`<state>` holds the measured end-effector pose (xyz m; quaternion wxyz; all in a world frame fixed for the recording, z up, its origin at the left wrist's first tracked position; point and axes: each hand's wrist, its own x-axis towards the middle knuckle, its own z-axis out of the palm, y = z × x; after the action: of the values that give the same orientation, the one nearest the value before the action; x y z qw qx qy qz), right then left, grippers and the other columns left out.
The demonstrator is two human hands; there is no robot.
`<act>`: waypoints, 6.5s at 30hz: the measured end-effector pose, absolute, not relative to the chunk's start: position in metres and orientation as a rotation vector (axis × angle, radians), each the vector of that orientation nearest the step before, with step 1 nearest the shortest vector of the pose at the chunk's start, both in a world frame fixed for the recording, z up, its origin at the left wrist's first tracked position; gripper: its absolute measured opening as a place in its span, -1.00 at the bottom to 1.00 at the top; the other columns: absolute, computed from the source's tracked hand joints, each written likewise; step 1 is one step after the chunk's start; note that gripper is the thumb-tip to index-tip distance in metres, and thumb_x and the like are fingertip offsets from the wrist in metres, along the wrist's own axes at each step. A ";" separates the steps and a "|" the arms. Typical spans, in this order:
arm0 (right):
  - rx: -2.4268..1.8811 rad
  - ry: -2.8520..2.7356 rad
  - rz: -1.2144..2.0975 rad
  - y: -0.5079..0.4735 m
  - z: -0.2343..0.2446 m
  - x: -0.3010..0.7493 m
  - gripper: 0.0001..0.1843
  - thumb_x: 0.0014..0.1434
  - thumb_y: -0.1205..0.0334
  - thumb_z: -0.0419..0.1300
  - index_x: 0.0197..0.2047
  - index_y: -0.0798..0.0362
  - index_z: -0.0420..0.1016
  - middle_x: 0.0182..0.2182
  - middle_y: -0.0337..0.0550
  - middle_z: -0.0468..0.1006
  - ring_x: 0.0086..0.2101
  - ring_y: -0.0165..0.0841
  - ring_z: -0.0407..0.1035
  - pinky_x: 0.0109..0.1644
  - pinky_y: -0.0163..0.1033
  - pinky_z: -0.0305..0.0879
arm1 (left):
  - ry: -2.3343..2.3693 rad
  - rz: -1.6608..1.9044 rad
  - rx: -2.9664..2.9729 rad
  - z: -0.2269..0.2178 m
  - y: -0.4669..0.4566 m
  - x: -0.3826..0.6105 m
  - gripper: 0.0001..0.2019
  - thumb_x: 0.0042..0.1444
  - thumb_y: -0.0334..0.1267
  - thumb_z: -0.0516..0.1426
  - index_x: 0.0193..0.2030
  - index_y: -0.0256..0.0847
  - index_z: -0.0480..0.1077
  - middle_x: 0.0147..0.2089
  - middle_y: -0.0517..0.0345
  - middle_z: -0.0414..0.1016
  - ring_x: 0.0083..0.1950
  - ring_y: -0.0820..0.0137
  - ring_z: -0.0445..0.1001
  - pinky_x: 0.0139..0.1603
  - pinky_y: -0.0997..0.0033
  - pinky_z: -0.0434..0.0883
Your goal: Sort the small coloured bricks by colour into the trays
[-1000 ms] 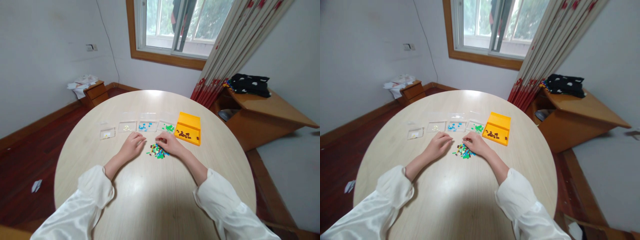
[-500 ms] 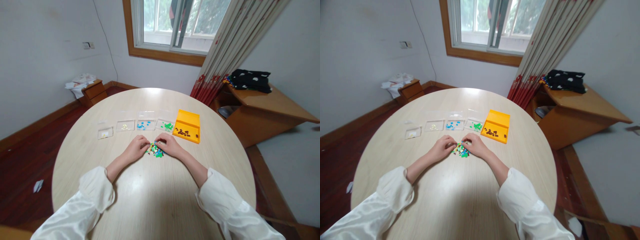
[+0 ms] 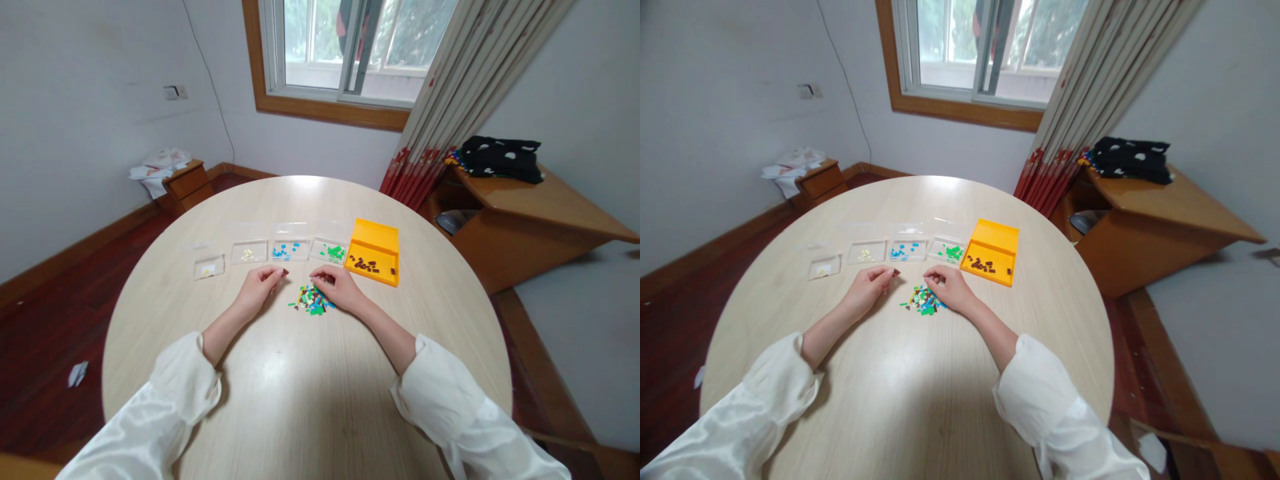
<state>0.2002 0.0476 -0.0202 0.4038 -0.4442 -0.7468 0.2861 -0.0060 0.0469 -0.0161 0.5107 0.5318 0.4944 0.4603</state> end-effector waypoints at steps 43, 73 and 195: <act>-1.571 -1.682 -0.167 0.055 -0.031 0.302 -0.74 0.19 0.12 0.06 -0.27 0.07 0.52 -0.37 -0.07 0.57 -0.30 -0.22 0.36 -0.22 -0.15 0.09 | 1.030 0.904 2.317 -0.028 0.032 0.003 -0.78 0.14 -0.37 0.04 -0.19 -0.24 0.52 -0.23 0.00 0.41 -0.17 0.35 0.39 -0.16 0.33 0.39; -1.548 -1.688 -0.152 0.052 -0.024 0.298 -0.76 0.20 0.17 0.04 -0.28 0.06 0.51 -0.39 -0.09 0.56 -0.34 -0.26 0.36 -0.21 -0.15 0.11 | 1.225 0.961 2.175 -0.017 0.031 0.002 -0.83 0.09 -0.36 0.04 -0.38 -0.21 0.47 -0.40 0.12 0.49 -0.34 0.41 0.40 -0.29 0.42 0.33; -1.006 -1.461 1.001 -0.002 -0.016 0.176 -0.78 0.02 0.08 0.26 -0.40 0.07 0.56 -0.45 -0.15 0.59 -0.41 -0.38 0.46 -0.29 -0.24 0.44 | 0.917 1.035 1.002 0.006 0.009 0.016 -0.65 -0.35 -0.16 0.39 -0.44 -0.33 0.46 -0.53 0.09 0.52 -0.49 0.41 0.48 -0.35 0.37 0.43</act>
<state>0.1763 -0.0016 -0.0160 0.5245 -0.4206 -0.6106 0.4184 0.0160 0.0087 0.0056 0.6573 0.4422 0.4046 0.4568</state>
